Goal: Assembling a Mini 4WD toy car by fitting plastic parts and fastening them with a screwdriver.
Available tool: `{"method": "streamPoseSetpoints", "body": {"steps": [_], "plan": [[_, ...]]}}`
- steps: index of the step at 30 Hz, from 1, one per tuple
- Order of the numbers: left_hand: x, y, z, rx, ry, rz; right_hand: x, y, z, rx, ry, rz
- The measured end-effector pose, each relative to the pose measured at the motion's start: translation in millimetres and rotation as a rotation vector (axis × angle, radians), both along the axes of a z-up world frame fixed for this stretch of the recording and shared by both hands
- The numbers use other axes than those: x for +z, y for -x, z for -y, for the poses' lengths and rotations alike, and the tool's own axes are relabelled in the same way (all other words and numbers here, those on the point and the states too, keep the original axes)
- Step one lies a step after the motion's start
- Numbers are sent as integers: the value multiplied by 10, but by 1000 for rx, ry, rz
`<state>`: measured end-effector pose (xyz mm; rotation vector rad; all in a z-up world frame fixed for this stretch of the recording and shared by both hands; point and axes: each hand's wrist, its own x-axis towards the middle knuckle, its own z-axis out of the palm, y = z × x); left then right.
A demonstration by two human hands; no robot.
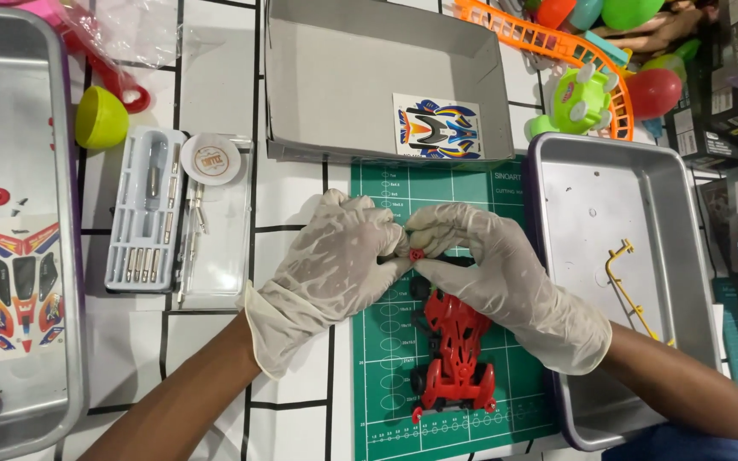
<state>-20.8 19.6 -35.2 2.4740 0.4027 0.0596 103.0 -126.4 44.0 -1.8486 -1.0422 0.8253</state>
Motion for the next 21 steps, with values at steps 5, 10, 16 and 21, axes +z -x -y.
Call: {"method": "streamPoseSetpoints", "body": {"steps": [5,10,16,21], "plan": [[29,1,-13,-45,-85,51,0,11,-17,75,-18,50],[293,64,-80,-38,41,94,-50,17,-12,21,-104,65],[207,40,-52,-33,77,83,-53,26,0,19,-149,96],[240,55,-69,-26,69,99,-4,63,-14,29,-136,174]]}}
